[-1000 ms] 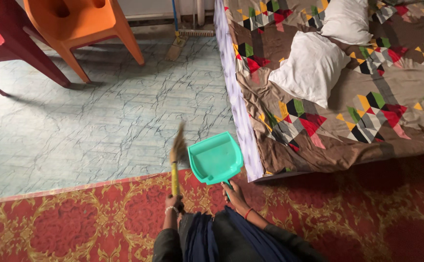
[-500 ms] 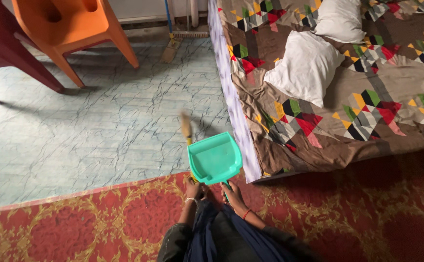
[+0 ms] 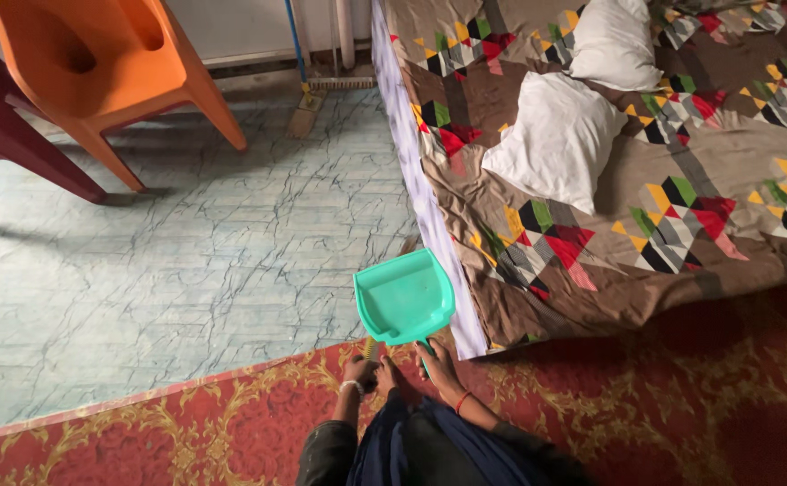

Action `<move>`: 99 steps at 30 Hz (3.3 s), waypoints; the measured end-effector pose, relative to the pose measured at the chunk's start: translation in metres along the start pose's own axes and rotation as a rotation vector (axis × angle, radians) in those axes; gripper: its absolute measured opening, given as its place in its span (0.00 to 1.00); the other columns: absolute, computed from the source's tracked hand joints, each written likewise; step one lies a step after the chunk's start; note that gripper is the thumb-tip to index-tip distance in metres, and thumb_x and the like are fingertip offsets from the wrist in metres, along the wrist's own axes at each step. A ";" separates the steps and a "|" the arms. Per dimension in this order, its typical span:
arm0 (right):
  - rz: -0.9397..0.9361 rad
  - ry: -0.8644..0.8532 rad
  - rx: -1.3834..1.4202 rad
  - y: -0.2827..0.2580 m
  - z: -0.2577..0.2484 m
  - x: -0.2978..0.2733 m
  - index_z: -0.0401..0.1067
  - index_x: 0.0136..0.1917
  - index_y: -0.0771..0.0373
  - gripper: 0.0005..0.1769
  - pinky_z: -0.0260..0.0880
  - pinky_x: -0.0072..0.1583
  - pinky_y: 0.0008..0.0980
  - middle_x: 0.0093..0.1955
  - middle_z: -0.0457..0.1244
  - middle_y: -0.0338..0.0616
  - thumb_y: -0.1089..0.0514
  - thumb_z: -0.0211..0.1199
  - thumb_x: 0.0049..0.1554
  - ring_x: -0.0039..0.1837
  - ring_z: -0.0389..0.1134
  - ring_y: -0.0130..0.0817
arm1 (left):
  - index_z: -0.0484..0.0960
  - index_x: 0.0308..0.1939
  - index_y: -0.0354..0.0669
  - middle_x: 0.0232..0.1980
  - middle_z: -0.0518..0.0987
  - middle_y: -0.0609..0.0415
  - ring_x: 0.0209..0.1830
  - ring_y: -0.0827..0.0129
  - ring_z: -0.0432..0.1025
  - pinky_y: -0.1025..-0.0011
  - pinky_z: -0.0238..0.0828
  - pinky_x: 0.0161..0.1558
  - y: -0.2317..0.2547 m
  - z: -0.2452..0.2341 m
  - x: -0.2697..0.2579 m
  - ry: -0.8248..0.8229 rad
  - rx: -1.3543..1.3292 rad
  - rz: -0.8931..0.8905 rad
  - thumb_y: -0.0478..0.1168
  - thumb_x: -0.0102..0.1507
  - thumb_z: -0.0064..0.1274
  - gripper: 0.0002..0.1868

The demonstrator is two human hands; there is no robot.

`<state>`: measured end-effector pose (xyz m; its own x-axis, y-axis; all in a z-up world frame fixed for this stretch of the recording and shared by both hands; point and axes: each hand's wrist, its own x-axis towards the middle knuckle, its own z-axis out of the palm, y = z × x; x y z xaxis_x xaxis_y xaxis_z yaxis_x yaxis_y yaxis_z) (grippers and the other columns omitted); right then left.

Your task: The person sweeps a patterned red and gold carpet and adjacent tiled floor using a broom and dustpan. They move around furniture and beds to gather debris into the dustpan.

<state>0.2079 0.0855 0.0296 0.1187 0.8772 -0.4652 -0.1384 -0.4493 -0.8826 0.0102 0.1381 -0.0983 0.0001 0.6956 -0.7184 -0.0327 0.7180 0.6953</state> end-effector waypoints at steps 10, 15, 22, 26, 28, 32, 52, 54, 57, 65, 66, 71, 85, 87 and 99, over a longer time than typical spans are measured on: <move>0.032 -0.043 -0.085 -0.024 0.010 0.036 0.70 0.47 0.58 0.13 0.60 0.31 0.24 0.31 0.61 0.36 0.47 0.60 0.62 0.28 0.60 0.22 | 0.76 0.41 0.23 0.25 0.75 0.45 0.14 0.64 0.69 0.64 0.65 0.18 0.025 -0.053 0.016 0.316 -0.233 0.099 0.31 0.55 0.61 0.15; 0.000 -0.044 -0.085 -0.033 0.012 0.049 0.69 0.46 0.59 0.14 0.61 0.31 0.25 0.31 0.60 0.36 0.47 0.60 0.62 0.28 0.60 0.23 | 0.64 0.57 0.33 0.37 0.77 0.42 0.23 0.64 0.73 0.66 0.71 0.25 0.081 -0.034 -0.004 0.448 -0.166 0.063 0.33 0.54 0.64 0.32; 0.049 -0.041 -0.019 -0.043 0.013 0.065 0.68 0.47 0.59 0.13 0.60 0.31 0.25 0.32 0.59 0.36 0.48 0.61 0.62 0.29 0.60 0.22 | 0.63 0.64 0.38 0.41 0.80 0.39 0.24 0.57 0.74 0.58 0.74 0.28 0.130 0.007 -0.013 0.264 -0.060 0.129 0.39 0.53 0.66 0.39; 0.064 -0.037 0.043 -0.046 0.014 0.079 0.68 0.47 0.59 0.12 0.59 0.30 0.26 0.32 0.60 0.36 0.49 0.61 0.62 0.28 0.60 0.24 | 0.69 0.64 0.42 0.42 0.83 0.40 0.30 0.57 0.78 0.62 0.76 0.33 0.117 0.031 0.017 0.182 0.153 0.147 0.42 0.51 0.68 0.38; 0.067 -0.023 0.037 -0.048 0.015 0.086 0.69 0.47 0.59 0.12 0.59 0.30 0.26 0.32 0.60 0.36 0.49 0.61 0.62 0.28 0.60 0.24 | 0.74 0.61 0.44 0.43 0.84 0.43 0.36 0.62 0.78 0.65 0.74 0.38 0.114 0.039 0.034 0.192 0.309 0.262 0.44 0.50 0.74 0.38; 0.067 -0.012 0.043 -0.052 0.015 0.098 0.70 0.47 0.59 0.12 0.61 0.30 0.27 0.32 0.60 0.36 0.49 0.61 0.62 0.28 0.60 0.23 | 0.75 0.62 0.43 0.42 0.85 0.42 0.34 0.59 0.80 0.63 0.79 0.35 0.118 0.041 0.057 0.047 0.253 0.030 0.43 0.51 0.69 0.37; 0.028 -0.063 -0.123 -0.063 0.036 0.130 0.71 0.47 0.62 0.14 0.62 0.32 0.27 0.32 0.61 0.38 0.48 0.61 0.61 0.29 0.61 0.24 | 0.64 0.61 0.36 0.37 0.79 0.40 0.26 0.55 0.76 0.60 0.74 0.29 0.159 -0.039 0.024 0.432 0.024 -0.037 0.42 0.56 0.63 0.34; 0.015 -0.063 -0.124 -0.062 0.036 0.128 0.71 0.47 0.62 0.14 0.62 0.33 0.27 0.33 0.61 0.37 0.48 0.61 0.62 0.30 0.61 0.24 | 0.63 0.61 0.38 0.39 0.80 0.38 0.31 0.51 0.77 0.58 0.74 0.36 0.161 -0.025 0.027 0.460 0.084 0.020 0.44 0.56 0.61 0.34; 0.075 -0.038 -0.133 -0.063 0.035 0.128 0.70 0.46 0.61 0.14 0.62 0.32 0.27 0.33 0.61 0.38 0.48 0.61 0.62 0.30 0.61 0.24 | 0.61 0.63 0.42 0.41 0.80 0.36 0.37 0.45 0.77 0.53 0.73 0.43 0.162 -0.003 0.028 0.446 0.212 0.077 0.46 0.57 0.59 0.35; 0.090 0.012 -0.078 -0.068 0.028 0.126 0.70 0.46 0.60 0.12 0.62 0.32 0.28 0.33 0.60 0.38 0.49 0.60 0.62 0.29 0.61 0.25 | 0.67 0.63 0.45 0.42 0.83 0.39 0.34 0.50 0.77 0.59 0.73 0.35 0.173 0.024 0.046 0.243 0.261 0.187 0.46 0.54 0.65 0.36; 0.099 0.024 -0.081 -0.069 0.027 0.126 0.71 0.46 0.60 0.12 0.62 0.32 0.27 0.33 0.60 0.38 0.49 0.59 0.62 0.29 0.61 0.25 | 0.68 0.62 0.44 0.41 0.82 0.40 0.32 0.52 0.77 0.60 0.73 0.33 0.176 0.025 0.052 0.200 0.233 0.137 0.46 0.54 0.65 0.35; 0.059 0.002 -0.008 -0.067 0.022 0.127 0.69 0.45 0.62 0.13 0.62 0.32 0.28 0.32 0.60 0.39 0.50 0.61 0.62 0.29 0.61 0.26 | 0.74 0.57 0.41 0.37 0.82 0.43 0.25 0.60 0.76 0.64 0.73 0.24 0.178 0.006 0.079 0.137 0.178 0.029 0.42 0.53 0.65 0.30; 0.084 -0.040 -0.121 -0.073 0.028 0.127 0.70 0.46 0.60 0.13 0.63 0.33 0.26 0.33 0.61 0.36 0.48 0.61 0.62 0.31 0.61 0.23 | 0.74 0.57 0.38 0.46 0.81 0.40 0.42 0.50 0.79 0.59 0.75 0.45 0.148 -0.081 0.090 0.595 0.086 -0.047 0.44 0.49 0.68 0.34; 0.024 -0.045 -0.175 -0.069 0.030 0.132 0.70 0.46 0.60 0.14 0.63 0.34 0.25 0.33 0.62 0.36 0.47 0.60 0.63 0.31 0.62 0.24 | 0.74 0.57 0.37 0.49 0.82 0.37 0.48 0.47 0.79 0.57 0.73 0.51 0.157 -0.076 0.086 0.617 0.112 -0.027 0.45 0.50 0.67 0.34; 0.168 0.030 -0.046 -0.062 0.021 0.124 0.70 0.47 0.60 0.12 0.61 0.31 0.29 0.32 0.59 0.37 0.49 0.60 0.61 0.29 0.59 0.25 | 0.69 0.59 0.47 0.37 0.83 0.40 0.27 0.52 0.79 0.57 0.75 0.34 0.180 0.015 0.048 0.339 0.202 0.107 0.47 0.56 0.61 0.30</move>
<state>0.2102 0.2263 0.0283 0.1275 0.7837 -0.6079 -0.1134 -0.5973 -0.7939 0.0197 0.3014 -0.0074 -0.3230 0.7437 -0.5853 0.1827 0.6558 0.7325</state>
